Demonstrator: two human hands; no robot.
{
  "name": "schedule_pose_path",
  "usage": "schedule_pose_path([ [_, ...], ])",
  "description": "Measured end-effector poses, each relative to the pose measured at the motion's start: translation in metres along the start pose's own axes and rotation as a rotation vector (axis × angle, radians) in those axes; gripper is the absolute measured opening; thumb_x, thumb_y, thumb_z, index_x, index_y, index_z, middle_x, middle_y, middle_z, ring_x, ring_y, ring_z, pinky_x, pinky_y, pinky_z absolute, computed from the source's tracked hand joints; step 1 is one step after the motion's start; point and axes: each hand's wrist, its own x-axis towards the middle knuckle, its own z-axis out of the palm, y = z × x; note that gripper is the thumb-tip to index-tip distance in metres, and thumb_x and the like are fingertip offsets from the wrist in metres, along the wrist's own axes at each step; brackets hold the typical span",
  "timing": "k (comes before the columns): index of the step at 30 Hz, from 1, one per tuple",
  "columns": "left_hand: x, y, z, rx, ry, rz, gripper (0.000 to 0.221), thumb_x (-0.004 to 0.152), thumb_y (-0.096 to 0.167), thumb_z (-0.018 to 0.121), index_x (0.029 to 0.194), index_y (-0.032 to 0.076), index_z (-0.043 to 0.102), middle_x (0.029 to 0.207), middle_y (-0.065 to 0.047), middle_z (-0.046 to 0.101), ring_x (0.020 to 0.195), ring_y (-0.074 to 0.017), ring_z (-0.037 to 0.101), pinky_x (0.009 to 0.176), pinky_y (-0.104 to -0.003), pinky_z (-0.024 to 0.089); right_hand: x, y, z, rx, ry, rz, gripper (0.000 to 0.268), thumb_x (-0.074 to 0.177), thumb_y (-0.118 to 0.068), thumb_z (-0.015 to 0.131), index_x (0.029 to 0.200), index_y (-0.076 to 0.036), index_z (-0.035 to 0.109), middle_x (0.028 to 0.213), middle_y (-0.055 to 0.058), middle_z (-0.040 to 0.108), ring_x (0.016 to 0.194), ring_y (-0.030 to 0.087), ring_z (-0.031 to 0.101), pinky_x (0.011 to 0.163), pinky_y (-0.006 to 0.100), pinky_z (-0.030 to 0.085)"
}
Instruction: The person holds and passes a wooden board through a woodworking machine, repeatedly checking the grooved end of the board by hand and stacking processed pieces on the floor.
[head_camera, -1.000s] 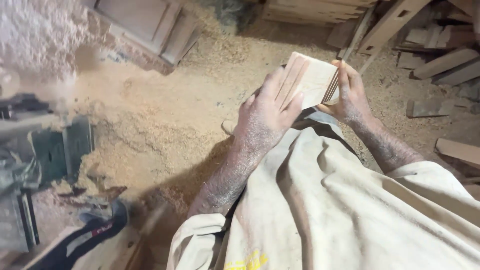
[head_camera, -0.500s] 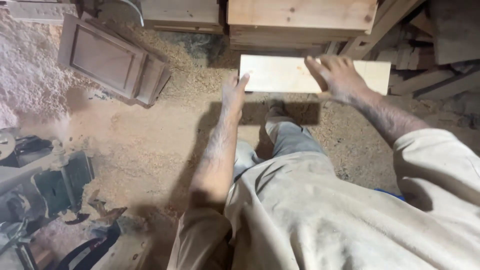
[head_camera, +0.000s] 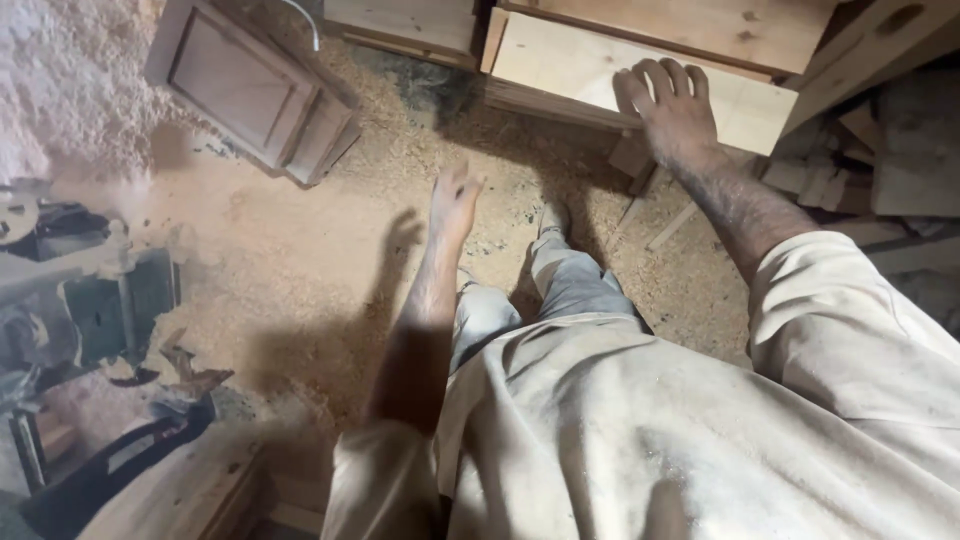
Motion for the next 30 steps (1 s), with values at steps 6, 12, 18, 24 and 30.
schedule_pose_path([
  [6,-0.136,-0.046,-0.08,-0.574,0.12,-0.431,0.04,0.111,0.011,0.072,0.137,-0.014,0.055,0.097,-0.018,0.035,0.09,-0.0341,0.04,0.074,-0.04,0.037,0.011,0.001,0.01,0.081,0.186,0.137,0.043,0.11,-0.015,0.071,0.147,-0.013,0.048,0.148,0.018,0.052,0.144,0.043,0.049,0.113,0.063,0.038],
  [12,-0.195,-0.057,-0.12,-0.379,0.427,-0.59,0.052,0.092,0.028,0.069,0.138,0.006,0.059,0.123,-0.012,0.07,0.1,-0.0236,0.072,0.075,-0.036,0.058,-0.004,-0.066,-0.006,0.111,0.055,0.168,0.083,0.094,-0.027,0.075,0.162,-0.004,0.035,0.16,0.025,0.037,0.145,0.046,0.035,0.114,0.069,0.028],
  [18,-0.2,-0.089,-0.133,-0.613,0.556,-0.505,0.048,0.092,0.031,0.072,0.132,0.007,0.06,0.121,-0.009,0.07,0.096,-0.0227,0.073,0.07,-0.033,0.058,-0.046,-0.181,0.014,0.26,-0.192,-0.056,0.076,0.094,-0.032,0.07,0.161,-0.015,0.038,0.156,0.021,0.041,0.143,0.04,0.041,0.118,0.063,0.031],
  [24,-0.217,-0.11,-0.167,-0.722,0.58,-0.44,0.043,0.096,0.038,0.07,0.126,0.008,0.064,0.114,-0.006,0.074,0.088,-0.0184,0.077,0.058,-0.028,0.058,-0.029,-0.258,0.037,0.317,-0.28,-0.148,0.057,0.093,-0.03,0.07,0.146,-0.015,0.058,0.146,0.017,0.055,0.125,0.04,0.06,0.103,0.052,0.049],
  [30,-0.212,-0.164,-0.233,-0.47,0.59,-0.561,0.056,0.084,0.021,0.077,0.134,0.001,0.062,0.113,-0.016,0.07,0.091,-0.0255,0.068,0.069,-0.035,0.056,0.067,-0.292,0.049,0.398,-0.41,0.06,0.053,0.096,-0.037,0.071,0.138,-0.006,0.062,0.124,0.027,0.065,0.11,0.043,0.067,0.093,0.05,0.054],
])
